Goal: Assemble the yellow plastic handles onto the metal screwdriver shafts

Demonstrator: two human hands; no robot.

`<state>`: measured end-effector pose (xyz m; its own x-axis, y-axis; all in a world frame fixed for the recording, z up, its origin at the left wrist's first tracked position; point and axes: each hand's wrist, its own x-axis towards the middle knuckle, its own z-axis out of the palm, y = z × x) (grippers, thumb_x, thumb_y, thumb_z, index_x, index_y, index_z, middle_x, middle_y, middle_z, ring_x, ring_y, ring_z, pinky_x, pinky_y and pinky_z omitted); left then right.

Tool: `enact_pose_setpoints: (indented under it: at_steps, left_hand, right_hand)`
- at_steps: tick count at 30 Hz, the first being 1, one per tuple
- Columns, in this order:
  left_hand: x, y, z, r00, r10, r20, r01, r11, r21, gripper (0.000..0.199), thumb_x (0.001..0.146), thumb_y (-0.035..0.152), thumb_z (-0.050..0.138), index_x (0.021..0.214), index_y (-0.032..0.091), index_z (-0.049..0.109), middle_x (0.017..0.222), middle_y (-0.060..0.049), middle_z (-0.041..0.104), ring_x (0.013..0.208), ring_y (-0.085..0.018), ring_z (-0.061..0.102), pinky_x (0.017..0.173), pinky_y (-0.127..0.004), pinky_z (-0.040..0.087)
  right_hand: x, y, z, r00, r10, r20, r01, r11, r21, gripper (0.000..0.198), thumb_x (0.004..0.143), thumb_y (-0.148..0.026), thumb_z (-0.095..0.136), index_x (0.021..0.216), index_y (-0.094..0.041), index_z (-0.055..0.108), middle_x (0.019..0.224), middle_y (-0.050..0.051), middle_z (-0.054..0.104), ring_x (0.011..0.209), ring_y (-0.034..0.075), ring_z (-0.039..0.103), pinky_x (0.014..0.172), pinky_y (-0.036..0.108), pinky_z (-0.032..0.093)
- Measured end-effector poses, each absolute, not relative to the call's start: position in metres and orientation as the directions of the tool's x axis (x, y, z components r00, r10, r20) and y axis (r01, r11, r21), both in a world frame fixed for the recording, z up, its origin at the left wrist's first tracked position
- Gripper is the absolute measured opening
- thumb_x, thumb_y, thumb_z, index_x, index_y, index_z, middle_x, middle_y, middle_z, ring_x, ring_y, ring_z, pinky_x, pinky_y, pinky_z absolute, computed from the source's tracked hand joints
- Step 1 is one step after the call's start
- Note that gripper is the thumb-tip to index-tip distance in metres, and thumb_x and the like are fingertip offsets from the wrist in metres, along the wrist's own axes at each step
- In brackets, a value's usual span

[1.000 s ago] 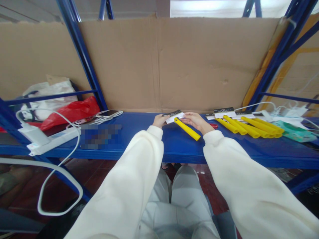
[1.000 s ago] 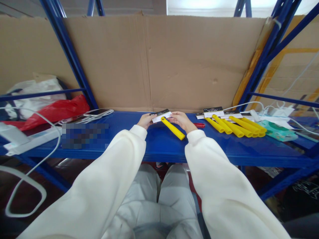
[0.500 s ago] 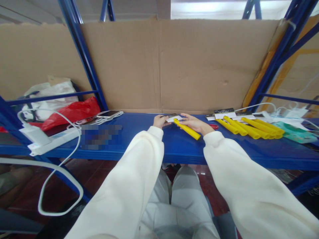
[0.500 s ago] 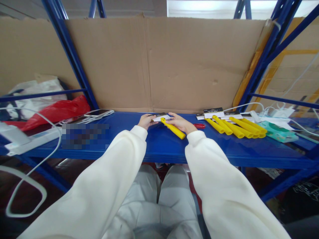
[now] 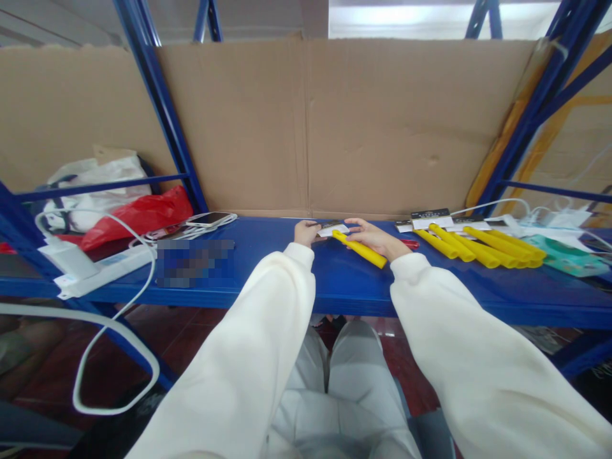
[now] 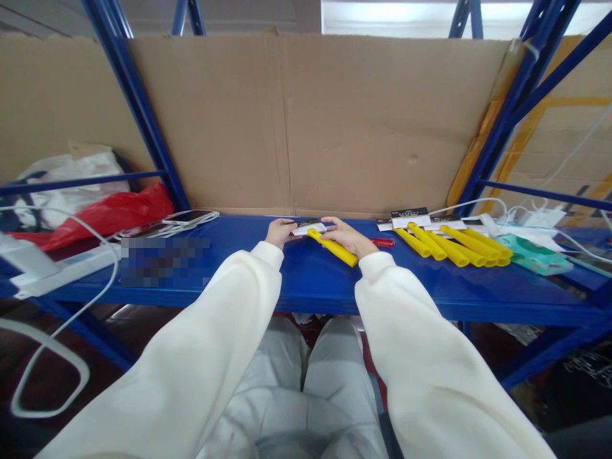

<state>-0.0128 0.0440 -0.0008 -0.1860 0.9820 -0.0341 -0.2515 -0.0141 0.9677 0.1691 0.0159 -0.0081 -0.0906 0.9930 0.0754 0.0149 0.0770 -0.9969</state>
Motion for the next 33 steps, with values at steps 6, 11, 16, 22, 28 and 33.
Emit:
enact_pose_setpoints:
  at_steps: [6, 11, 16, 22, 28, 33]
  left_hand:
    - [-0.013, 0.042, 0.000, -0.162, 0.987, -0.023, -0.220, -0.013, 0.975, 0.020, 0.075, -0.004, 0.074, 0.084, 0.010, 0.064, 0.084, -0.009, 0.072, 0.085, -0.025, 0.076, 0.077, -0.042, 0.066]
    - [-0.012, 0.040, 0.001, -0.135, 0.991, -0.010, -0.227, -0.021, 0.974, 0.022, 0.076, -0.006, 0.072, 0.077, 0.012, 0.060, 0.081, -0.007, 0.070, 0.087, -0.025, 0.076, 0.081, -0.044, 0.065]
    - [-0.012, 0.039, 0.002, -0.150, 0.989, -0.003, -0.243, -0.034, 0.969, 0.025, 0.075, -0.007, 0.072, 0.072, 0.013, 0.057, 0.076, -0.005, 0.067, 0.086, -0.024, 0.075, 0.080, -0.042, 0.065]
    - [-0.013, 0.042, 0.001, -0.120, 0.993, -0.021, -0.272, -0.013, 0.962, 0.028, 0.069, -0.005, 0.077, 0.069, 0.014, 0.057, 0.073, -0.004, 0.066, 0.086, -0.024, 0.074, 0.080, -0.042, 0.065]
    - [-0.013, 0.043, 0.001, -0.106, 0.994, -0.015, -0.284, -0.016, 0.959, 0.022, 0.076, 0.008, 0.076, 0.071, 0.017, 0.057, 0.071, -0.002, 0.062, 0.079, -0.018, 0.069, 0.076, -0.038, 0.064]
    - [-0.015, 0.044, -0.001, -0.195, 0.981, 0.016, -0.222, -0.060, 0.973, 0.015, 0.082, 0.021, 0.073, 0.078, 0.018, 0.059, 0.090, -0.008, 0.069, 0.106, -0.024, 0.067, 0.080, -0.033, 0.060]
  right_hand:
    - [0.169, 0.010, -0.005, -0.015, 0.993, 0.117, 0.088, 0.118, -0.989, 0.049, 0.069, -0.002, 0.077, 0.111, -0.024, 0.066, 0.111, 0.003, 0.065, 0.072, 0.010, 0.068, 0.068, 0.024, 0.062]
    - [0.167, 0.009, -0.003, -0.136, 0.988, 0.076, 0.049, 0.084, -0.995, 0.027, 0.075, -0.006, 0.078, 0.096, -0.020, 0.067, 0.086, 0.002, 0.072, 0.065, 0.014, 0.069, 0.061, 0.026, 0.061]
    - [0.165, 0.006, -0.004, -0.240, 0.969, 0.054, 0.069, 0.072, -0.995, 0.024, 0.075, -0.004, 0.077, 0.094, -0.018, 0.074, 0.085, 0.004, 0.077, 0.068, 0.017, 0.073, 0.058, 0.026, 0.062]
    - [0.166, 0.005, -0.005, -0.294, 0.955, 0.045, 0.090, 0.075, -0.993, 0.024, 0.071, -0.004, 0.081, 0.090, -0.018, 0.078, 0.081, 0.003, 0.078, 0.061, 0.015, 0.071, 0.056, 0.023, 0.061]
    - [0.164, -0.003, 0.003, -0.310, 0.949, 0.064, 0.141, 0.112, -0.984, 0.028, 0.073, -0.003, 0.078, 0.096, -0.019, 0.079, 0.075, -0.001, 0.076, 0.051, 0.011, 0.066, 0.050, 0.020, 0.058]
    - [0.174, 0.000, 0.013, -0.192, 0.975, 0.111, 0.197, 0.149, -0.969, 0.029, 0.075, 0.001, 0.072, 0.098, -0.018, 0.078, 0.074, 0.000, 0.075, 0.051, 0.012, 0.064, 0.054, 0.024, 0.059]
